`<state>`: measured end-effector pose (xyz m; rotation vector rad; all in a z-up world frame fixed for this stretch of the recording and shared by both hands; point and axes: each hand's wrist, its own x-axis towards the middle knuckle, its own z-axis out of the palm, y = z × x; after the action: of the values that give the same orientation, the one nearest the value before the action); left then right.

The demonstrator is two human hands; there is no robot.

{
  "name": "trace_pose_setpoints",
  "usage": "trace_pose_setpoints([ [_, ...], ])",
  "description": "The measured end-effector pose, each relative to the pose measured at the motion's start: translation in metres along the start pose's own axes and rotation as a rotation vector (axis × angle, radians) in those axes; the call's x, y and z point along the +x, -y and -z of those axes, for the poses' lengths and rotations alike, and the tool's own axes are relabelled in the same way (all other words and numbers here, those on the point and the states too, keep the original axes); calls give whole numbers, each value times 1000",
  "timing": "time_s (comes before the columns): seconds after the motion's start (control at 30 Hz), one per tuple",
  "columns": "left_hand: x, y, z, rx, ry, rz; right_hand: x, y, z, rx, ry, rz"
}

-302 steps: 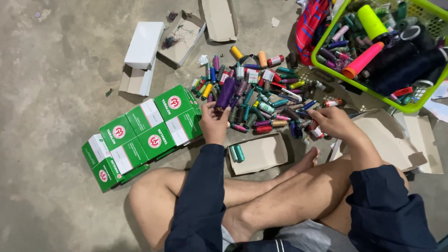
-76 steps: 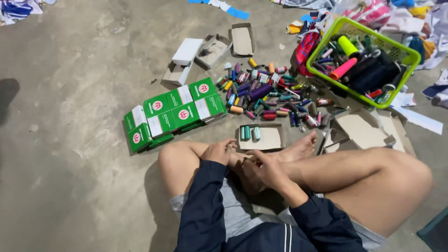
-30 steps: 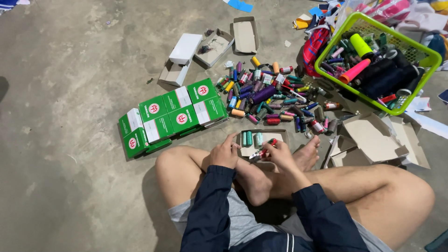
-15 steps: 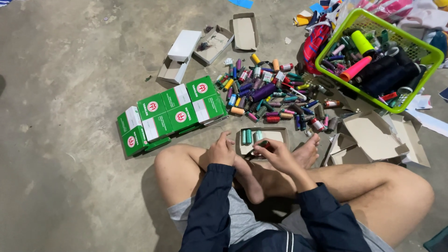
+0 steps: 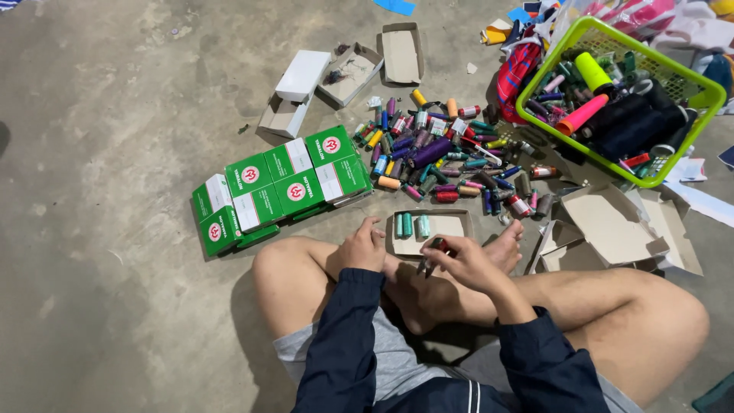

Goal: The person sits on the floor and sorts through a large pile of colorful thread spools. They pick up spools, examine them, and place them into a small cardboard box. The person also uses scissors to cut a thread from a spool.

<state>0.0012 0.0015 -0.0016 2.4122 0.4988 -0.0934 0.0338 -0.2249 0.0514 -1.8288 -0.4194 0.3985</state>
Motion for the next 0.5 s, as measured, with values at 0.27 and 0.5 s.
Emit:
trace_pose_setpoints([
  [0.27, -9, -36, 10, 15, 82, -68, 1, 12, -12, -51, -44, 80],
  [0.5, 28, -8, -8, -14, 66, -46, 6, 6, 1, -159, -61, 32],
])
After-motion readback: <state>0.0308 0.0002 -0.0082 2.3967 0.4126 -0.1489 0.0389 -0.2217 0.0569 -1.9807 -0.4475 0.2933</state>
